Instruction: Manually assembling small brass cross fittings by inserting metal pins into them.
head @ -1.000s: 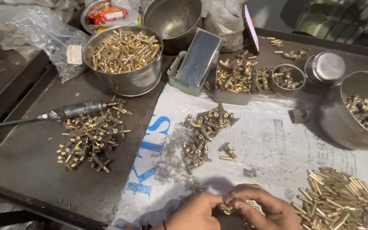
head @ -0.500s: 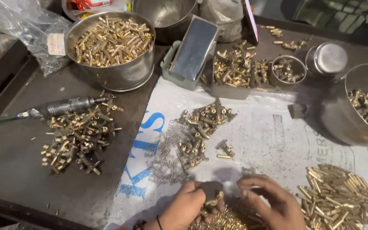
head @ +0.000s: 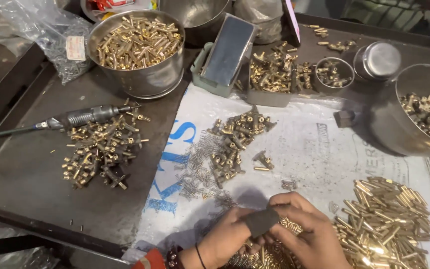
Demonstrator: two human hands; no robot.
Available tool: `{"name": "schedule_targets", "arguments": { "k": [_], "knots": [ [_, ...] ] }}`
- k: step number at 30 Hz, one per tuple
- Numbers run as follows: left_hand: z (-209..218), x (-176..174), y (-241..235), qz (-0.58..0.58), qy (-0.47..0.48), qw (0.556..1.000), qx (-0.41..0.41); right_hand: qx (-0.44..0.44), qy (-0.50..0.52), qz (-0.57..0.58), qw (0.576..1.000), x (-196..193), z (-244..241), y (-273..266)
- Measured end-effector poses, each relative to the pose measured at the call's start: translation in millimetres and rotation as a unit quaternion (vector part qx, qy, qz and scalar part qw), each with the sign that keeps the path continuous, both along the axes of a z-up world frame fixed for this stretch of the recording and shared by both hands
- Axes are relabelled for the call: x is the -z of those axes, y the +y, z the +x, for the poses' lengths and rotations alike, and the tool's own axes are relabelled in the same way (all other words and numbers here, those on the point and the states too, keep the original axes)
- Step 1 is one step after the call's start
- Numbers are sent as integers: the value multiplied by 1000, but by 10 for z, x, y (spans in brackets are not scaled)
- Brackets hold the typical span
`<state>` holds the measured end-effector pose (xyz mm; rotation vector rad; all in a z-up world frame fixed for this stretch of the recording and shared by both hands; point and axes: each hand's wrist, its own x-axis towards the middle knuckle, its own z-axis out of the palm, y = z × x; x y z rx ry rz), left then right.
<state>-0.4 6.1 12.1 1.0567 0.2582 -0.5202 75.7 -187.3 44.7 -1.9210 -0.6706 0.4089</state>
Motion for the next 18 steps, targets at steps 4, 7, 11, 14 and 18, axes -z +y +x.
{"name": "schedule_targets", "arguments": {
  "k": [4,7,11,14,18],
  "knots": [
    [19,62,18,23,-10,1000,9,1,-57,2,998,84,199,-163],
    [33,156,62,13,-43,999,-21,94,-32,-56,994,252,400,-307],
    [86,147,158,-7,-19,997,-69,85,-75,-208,972,412,304,-140],
    [141,93,167,-9,34,996,-85,33,-166,-267,949,353,194,0],
    [198,179,186,-42,51,993,-97,-9,-226,-291,930,428,237,3]
  ]
}}
